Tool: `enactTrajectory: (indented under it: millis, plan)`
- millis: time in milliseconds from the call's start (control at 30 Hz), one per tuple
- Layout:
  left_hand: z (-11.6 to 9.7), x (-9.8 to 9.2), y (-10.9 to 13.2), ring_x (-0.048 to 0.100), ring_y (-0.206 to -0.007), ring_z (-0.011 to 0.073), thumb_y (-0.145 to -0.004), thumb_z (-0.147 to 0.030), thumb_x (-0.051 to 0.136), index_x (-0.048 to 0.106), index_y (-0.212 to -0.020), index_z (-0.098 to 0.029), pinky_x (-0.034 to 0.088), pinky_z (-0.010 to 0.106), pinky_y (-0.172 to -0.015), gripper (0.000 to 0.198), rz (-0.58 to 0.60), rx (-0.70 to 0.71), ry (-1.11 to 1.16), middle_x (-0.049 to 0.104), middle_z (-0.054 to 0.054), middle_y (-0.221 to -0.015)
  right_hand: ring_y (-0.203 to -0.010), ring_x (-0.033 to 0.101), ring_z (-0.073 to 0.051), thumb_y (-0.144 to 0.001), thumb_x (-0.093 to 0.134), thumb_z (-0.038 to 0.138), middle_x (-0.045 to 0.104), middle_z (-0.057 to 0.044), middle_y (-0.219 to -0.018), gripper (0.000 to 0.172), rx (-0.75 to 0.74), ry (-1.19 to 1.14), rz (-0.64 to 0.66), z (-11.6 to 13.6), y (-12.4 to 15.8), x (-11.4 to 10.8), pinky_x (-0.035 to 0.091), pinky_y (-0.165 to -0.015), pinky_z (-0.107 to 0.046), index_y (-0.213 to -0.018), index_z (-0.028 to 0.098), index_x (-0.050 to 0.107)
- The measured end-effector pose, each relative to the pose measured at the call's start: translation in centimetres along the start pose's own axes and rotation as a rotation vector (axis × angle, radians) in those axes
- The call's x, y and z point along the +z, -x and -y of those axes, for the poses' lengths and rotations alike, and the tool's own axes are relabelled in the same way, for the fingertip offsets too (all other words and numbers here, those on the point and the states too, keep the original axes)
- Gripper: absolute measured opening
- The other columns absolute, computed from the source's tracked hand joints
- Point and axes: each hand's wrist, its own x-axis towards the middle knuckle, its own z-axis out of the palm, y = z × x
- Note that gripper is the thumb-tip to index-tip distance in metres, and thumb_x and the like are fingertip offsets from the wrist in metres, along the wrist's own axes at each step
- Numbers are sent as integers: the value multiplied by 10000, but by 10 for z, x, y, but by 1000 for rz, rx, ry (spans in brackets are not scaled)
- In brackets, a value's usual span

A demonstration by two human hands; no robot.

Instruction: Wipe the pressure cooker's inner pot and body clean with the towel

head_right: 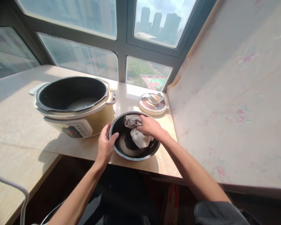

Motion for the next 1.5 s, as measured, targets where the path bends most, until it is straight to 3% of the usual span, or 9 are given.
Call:
enactTrajectory:
  millis: [200,400,567,700,800,900,1167,1333,1500]
  plan:
    - [12,10,-5,487,-1397,331,-719,-234,650,531,-1450,-127,327,467,-1218,748,35,-20,225,570,127,-1463,-966,700,-343,-818,587,316,707,-185,-1117,451,35,111,223,15,-28,27,489,-715,-349,-1235,145,563]
    - [16,12,-2,506,-1375,325,-708,-195,620,586,-1426,-149,341,431,-1206,720,25,73,285,629,94,-1391,-1056,674,-314,-774,699,377,671,-149,-1216,579,-82,40,285,35,-37,52,491,-754,-303,-1301,175,571]
    - [16,15,-4,508,-1374,318,-651,-169,625,640,-1376,-162,349,410,-1202,725,-28,63,287,640,70,-1383,-878,682,-211,-732,689,182,729,-52,-1032,558,-429,2,629,48,-28,48,451,-648,-237,-1289,184,653]
    - [13,15,-5,536,-1340,329,-621,-155,625,668,-1344,-146,402,406,-1163,725,-78,63,247,663,76,-1342,-855,683,-161,-700,598,13,745,3,-1003,702,-459,169,827,36,-17,33,461,-647,-210,-1354,260,659]
    - [11,14,-6,558,-1310,335,-606,-147,622,656,-1362,-128,429,416,-1139,757,-76,56,230,676,88,-1313,-907,694,-219,-726,668,50,752,-18,-1019,505,-378,364,730,24,-13,26,500,-742,-284,-1148,307,771]
    - [10,10,-8,569,-1292,336,-594,-143,625,659,-1359,-130,443,421,-1125,766,-43,56,196,672,90,-1322,-1082,647,-329,-818,632,72,732,-118,-1080,273,-335,497,541,18,-12,25,485,-902,-435,-997,203,792]
    - [10,7,-9,539,-1339,322,-584,-130,613,670,-1343,-171,402,411,-1162,762,-11,17,201,658,71,-1353,-1097,622,-342,-951,444,139,601,-194,-1237,356,-169,307,137,22,-32,44,541,-811,-442,-1264,163,610]
    - [11,11,-7,527,-1353,322,-584,-140,620,695,-1298,-175,381,407,-1180,719,-42,20,259,660,65,-1352,-1083,658,-321,-933,487,173,596,-222,-1253,421,-104,176,168,46,-42,52,540,-836,-384,-1347,101,521]
    - [20,14,-7,541,-1340,345,-677,-238,698,645,-1353,-129,378,456,-1180,686,-40,36,335,659,118,-1343,-968,689,-247,-898,571,226,709,-127,-1144,358,-284,97,406,75,-34,48,513,-755,-276,-1235,156,667]
